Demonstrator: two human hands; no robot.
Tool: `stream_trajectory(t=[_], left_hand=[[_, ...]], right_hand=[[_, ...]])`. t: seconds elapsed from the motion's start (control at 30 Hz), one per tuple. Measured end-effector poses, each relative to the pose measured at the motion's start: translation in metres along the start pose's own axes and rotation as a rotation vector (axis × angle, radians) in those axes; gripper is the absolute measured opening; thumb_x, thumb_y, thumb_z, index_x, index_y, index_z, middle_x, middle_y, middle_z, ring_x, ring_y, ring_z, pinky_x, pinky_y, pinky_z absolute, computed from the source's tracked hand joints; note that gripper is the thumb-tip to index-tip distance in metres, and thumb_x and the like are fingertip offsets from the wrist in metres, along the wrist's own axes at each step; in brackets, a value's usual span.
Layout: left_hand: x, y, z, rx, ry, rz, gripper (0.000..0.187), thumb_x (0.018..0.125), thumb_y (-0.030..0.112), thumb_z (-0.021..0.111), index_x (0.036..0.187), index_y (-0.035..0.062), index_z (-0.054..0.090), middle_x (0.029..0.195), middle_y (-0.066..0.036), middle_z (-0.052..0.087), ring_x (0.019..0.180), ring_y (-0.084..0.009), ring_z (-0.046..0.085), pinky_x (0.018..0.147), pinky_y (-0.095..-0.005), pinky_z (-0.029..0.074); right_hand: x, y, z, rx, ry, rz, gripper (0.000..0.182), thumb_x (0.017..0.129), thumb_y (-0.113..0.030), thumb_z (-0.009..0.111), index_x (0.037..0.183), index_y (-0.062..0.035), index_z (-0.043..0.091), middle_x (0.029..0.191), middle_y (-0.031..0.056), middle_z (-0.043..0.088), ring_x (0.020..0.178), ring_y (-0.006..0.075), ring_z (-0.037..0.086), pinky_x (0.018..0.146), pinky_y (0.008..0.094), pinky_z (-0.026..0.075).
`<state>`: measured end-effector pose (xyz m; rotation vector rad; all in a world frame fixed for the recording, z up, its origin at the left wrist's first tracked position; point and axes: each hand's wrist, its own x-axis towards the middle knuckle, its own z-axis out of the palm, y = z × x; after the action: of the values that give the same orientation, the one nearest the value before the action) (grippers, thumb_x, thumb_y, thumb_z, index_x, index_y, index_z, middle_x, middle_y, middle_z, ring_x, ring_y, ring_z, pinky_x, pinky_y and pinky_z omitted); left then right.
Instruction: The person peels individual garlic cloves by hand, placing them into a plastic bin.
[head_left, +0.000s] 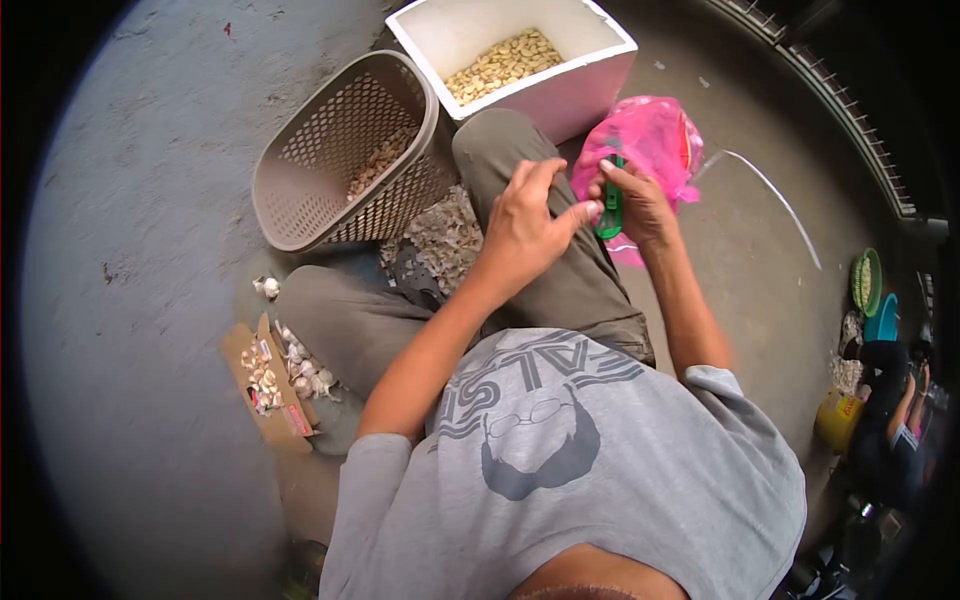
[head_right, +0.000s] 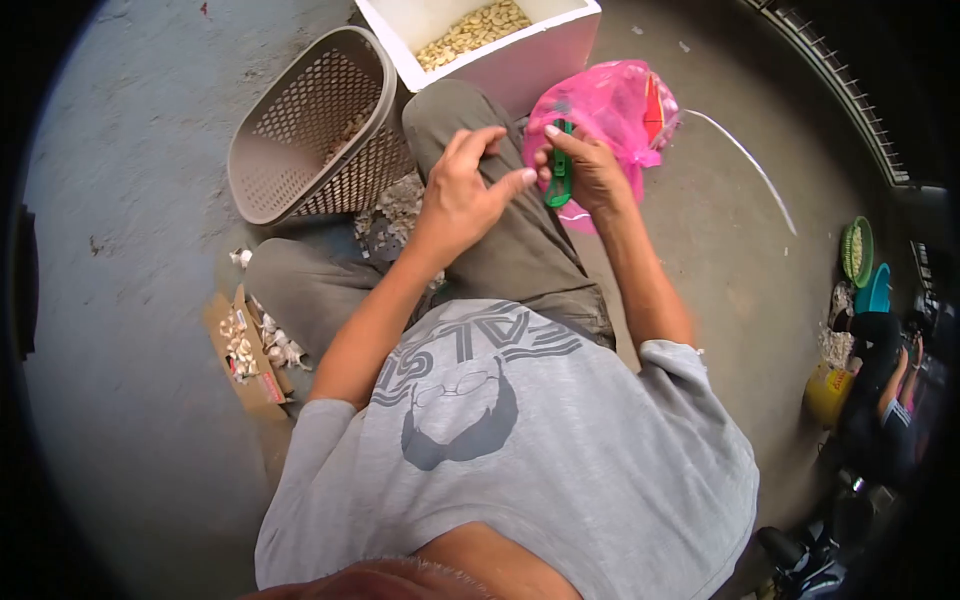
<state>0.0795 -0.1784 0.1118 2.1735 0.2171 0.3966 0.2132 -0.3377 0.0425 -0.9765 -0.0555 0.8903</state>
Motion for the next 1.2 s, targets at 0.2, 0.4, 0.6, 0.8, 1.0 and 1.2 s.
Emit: stream_trajectory(t=[0.2,0.4,0.6,0.8,1.0,1.2], left_hand=[[0.047,-0.008,0.021,0.029,-0.241,0.043,0.042,0.083,0.025,0.078,0.112,-0.0028,0.068,0.102,-0.023,0.07,0.093,-0.0379,0.07,0.083,-0.0441,0.054],[0.053,-0.006,0.071,-0.008,-0.344,0.036,0.028,0.085,0.022,0.073,0.102,0.0,0.071,0.089,-0.025,0.069,0.088,-0.041,0.071,0.077,-0.0489,0.053],[0.055,-0.022,0.094,-0.163,-0.193,0.103,0.015,0.089,0.01,0.067,0.096,-0.003,0.068,0.079,-0.027,0.066,0.079,-0.0417,0.07,0.071,-0.0485,0.053],[0.051,-0.024,0.1,-0.196,-0.274,0.218,0.013,0.086,0.008,0.068,0.094,-0.0029,0.067,0.091,-0.024,0.068,0.089,-0.0413,0.068,0.081,-0.0469,0.054],[0.042,-0.03,0.092,0.045,-0.451,0.208,0.016,0.089,0.016,0.066,0.092,0.0008,0.065,0.093,-0.023,0.067,0.086,-0.0462,0.066,0.076,-0.0541,0.054],[0.041,-0.029,0.08,-0.016,-0.379,0.215,0.016,0.09,0.016,0.068,0.089,0.0005,0.064,0.09,-0.02,0.066,0.085,-0.0437,0.067,0.076,-0.0535,0.055]], right_hand=[[-0.038,0.005,-0.016,0.095,-0.04,-0.077,0.032,0.102,-0.022,0.065,0.124,0.001,0.06,0.085,0.0106,0.067,0.065,0.0187,0.064,0.053,0.0291,0.05],[-0.093,-0.011,-0.007,0.071,0.096,-0.096,0.039,0.1,-0.024,0.066,0.129,0.0014,0.058,0.09,0.013,0.069,0.057,0.0176,0.062,0.047,0.0261,0.047],[-0.159,-0.039,-0.019,-0.593,-0.005,0.237,0.046,0.099,-0.023,0.067,0.138,-0.0002,0.059,0.08,0.0013,0.062,0.051,0.0076,0.051,0.045,0.0236,0.041],[-0.077,-0.118,0.012,-0.789,-0.009,-0.244,0.046,0.099,-0.023,0.061,0.139,-0.001,0.061,0.075,-0.0027,0.053,0.06,0.0046,0.048,0.053,0.0231,0.039],[0.144,-0.112,0.038,-1.656,-0.079,-0.583,0.029,0.089,-0.021,0.072,0.11,-0.0007,0.07,0.102,0.022,0.066,0.096,0.0392,0.065,0.087,0.0453,0.051],[0.268,-0.152,-0.02,-1.689,0.446,-0.54,0.038,0.09,-0.034,0.07,0.108,-0.0006,0.066,0.108,0.0245,0.071,0.108,0.0411,0.068,0.092,0.0507,0.052]])
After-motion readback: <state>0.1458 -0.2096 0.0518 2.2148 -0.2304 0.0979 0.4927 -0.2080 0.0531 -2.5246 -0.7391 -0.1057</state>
